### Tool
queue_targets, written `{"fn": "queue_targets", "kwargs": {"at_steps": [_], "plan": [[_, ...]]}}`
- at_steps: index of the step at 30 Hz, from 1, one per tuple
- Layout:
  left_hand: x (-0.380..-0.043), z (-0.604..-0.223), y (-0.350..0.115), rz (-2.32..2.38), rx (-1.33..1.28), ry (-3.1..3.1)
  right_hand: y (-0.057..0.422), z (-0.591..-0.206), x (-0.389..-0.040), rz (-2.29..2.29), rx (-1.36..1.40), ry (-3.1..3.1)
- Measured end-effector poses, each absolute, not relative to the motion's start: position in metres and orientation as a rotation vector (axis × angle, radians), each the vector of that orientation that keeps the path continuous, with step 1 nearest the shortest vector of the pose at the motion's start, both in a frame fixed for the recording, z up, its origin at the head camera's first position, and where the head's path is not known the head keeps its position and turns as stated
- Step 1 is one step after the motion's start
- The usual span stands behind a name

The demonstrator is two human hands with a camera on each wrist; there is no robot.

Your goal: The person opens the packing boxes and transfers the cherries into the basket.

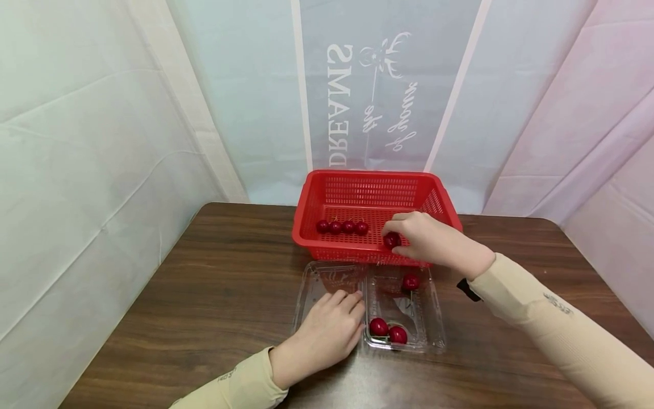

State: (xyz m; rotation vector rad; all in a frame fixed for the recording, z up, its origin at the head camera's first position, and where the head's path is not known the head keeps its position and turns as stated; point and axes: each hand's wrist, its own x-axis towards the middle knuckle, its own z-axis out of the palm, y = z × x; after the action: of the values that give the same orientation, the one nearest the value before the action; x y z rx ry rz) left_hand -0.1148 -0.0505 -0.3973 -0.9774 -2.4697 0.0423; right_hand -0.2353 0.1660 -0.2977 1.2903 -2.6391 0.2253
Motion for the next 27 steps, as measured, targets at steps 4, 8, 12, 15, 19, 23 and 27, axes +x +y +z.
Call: {"fn": "queue_targets", "kwargs": {"at_steps": [4, 8, 12, 15, 19, 23, 27], "plan": [[-0.115, -0.397, -0.05, 0.044, -0.98, -2.461, 0.163, -0.296, -0.241, 0.239, 1.292, -2.663], [-0.115, -0.397, -0.05, 0.047, -0.982, -2.455, 0.162, -0.296, -0.247, 0.249, 1.294, -2.681], [-0.115, -0.397, -0.05, 0.051, -0.984, -2.463, 0.161, -0.296, -0.252, 0.244, 1.293, -2.693], [-0.115, -0.397, -0.05, 0.06, -0.98, -2.471, 0.16, -0.297, -0.256, 0.243, 1.281, -2.708], [-0.115, -0.396, -0.05, 0.062, -0.975, -2.475, 0.16, -0.297, -0.259, 0.255, 1.262, -2.733], [-0.116, -0.397, -0.05, 0.062, -0.978, -2.472, 0.161, -0.296, -0.263, 0.268, 1.237, -2.76], [-0.116, -0.397, -0.05, 0.061, -0.981, -2.47, 0.162, -0.296, -0.267, 0.261, 1.229, -2.77]]}}
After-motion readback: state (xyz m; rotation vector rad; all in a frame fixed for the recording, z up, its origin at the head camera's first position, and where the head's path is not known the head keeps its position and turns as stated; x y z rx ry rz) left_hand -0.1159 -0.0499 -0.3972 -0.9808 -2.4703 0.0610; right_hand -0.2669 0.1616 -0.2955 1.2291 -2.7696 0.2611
